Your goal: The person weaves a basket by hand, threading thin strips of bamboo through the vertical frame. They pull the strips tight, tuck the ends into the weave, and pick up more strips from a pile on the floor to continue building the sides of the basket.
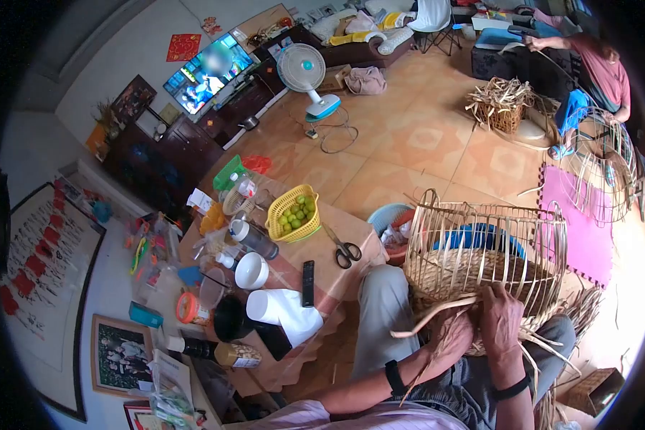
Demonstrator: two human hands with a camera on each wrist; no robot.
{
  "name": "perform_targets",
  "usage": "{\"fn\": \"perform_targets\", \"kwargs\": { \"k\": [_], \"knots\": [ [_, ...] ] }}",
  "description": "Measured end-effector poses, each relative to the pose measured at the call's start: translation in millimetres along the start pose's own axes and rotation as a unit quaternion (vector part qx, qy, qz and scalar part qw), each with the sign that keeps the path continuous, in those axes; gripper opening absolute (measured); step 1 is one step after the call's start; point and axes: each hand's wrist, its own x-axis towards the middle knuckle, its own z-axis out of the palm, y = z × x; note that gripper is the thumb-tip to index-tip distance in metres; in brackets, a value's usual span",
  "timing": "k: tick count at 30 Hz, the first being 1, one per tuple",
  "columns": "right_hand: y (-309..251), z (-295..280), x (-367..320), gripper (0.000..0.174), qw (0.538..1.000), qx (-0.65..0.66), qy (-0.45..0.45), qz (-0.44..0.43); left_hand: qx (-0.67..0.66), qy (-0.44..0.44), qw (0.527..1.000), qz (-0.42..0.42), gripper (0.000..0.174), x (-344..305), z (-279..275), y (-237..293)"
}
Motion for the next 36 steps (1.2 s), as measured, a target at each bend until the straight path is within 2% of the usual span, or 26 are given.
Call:
{"fn": "perform_targets", "kwargs": {
  "k": [3, 4, 6, 8, 11, 13, 14, 15, 18, 21, 24, 27, 28, 31, 34, 35, 36],
  "knots": [
    [-0.6, 0.6, -1.5, 0.036, 0.999, -0.039, -0.029, 0.015, 0.13, 0.031, 0.991, 0.027, 0.029, 1.6, -3.6, 3.7],
    [-4.0, -1.4, -1.1, 0.037, 0.998, -0.04, -0.035, 0.024, 0.138, -0.007, 0.99, 0.002, 0.029, 3.0, -54.8, 32.3],
    [-12.4, -6.4, -0.3, 0.038, 0.997, -0.043, -0.047, 0.041, 0.096, -0.039, 0.995, -0.009, 0.031, 7.2, -95.8, 50.4],
    [-9.7, -8.3, 2.0, 0.037, 0.997, -0.012, -0.054, 0.052, -0.002, -0.029, 0.999, 0.017, 0.031, 8.2, -106.1, 48.9],
    [1.8, -1.9, -4.4, 0.035, 0.996, 0.056, -0.036, 0.055, -0.062, 0.115, 0.987, 0.094, 0.03, 2.5, -121.6, 43.0],
    [-3.1, -15.9, -8.0, 0.035, 0.988, 0.127, -0.031, 0.079, -0.033, 0.041, 0.988, 0.142, 0.03, 4.7, -131.3, 41.3],
    [-8.4, -20.3, -10.6, 0.034, 0.992, 0.117, 0.008, 0.05, -0.02, 0.004, 0.986, 0.165, 0.031, 5.7, -134.8, 41.8],
    [-7.8, -23.5, -14.1, 0.034, 0.988, 0.14, 0.006, 0.062, -0.007, -0.033, 0.981, 0.189, 0.032, 6.3, -135.3, 42.2],
    [-5.7, -23.4, -26.4, 0.034, 0.976, 0.193, 0.019, 0.098, -0.099, 0.027, 0.984, 0.145, 0.019, 2.9, -122.9, 36.4],
    [7.0, 0.6, -45.1, 0.032, 0.961, 0.234, 0.052, 0.139, -0.065, 0.001, 0.992, 0.108, 0.011, 3.2, -129.7, 37.7],
    [7.4, 1.2, -56.2, 0.024, 0.936, 0.279, 0.054, 0.209, -0.029, 0.002, 0.997, 0.072, 0.013, 2.8, -124.6, 39.9],
    [13.8, 16.2, -66.3, 0.02, 0.905, 0.323, 0.117, 0.25, -0.047, -0.029, 0.998, -0.002, 0.018, 7.8, -132.4, 50.7],
    [15.4, 15.8, -69.0, 0.019, 0.89, 0.331, 0.111, 0.293, -0.03, -0.015, 0.999, 0.017, 0.019, 9.1, -132.3, 50.6],
    [14.8, 13.3, -72.9, 0.017, 0.862, 0.37, 0.102, 0.331, 0.01, 0.013, 0.999, 0.05, 0.02, 11.5, -133.7, 51.4],
    [18.1, 7.8, -55.7, 0.014, 0.822, 0.463, 0.163, 0.289, 0.032, 0.012, 0.999, 0.038, 0.021, 10.7, -130.4, 53.6],
    [47.2, 16.1, -51.9, 0.015, 0.853, 0.43, 0.163, 0.246, 0.043, 0.012, 0.999, 0.029, 0.021, 12.1, -125.4, 54.1],
    [45.4, 0.8, -33.2, 0.017, 0.818, 0.482, 0.155, 0.274, 0.054, 0.012, 0.998, 0.02, 0.022, 13.7, -119.8, 54.7]
  ]
}}
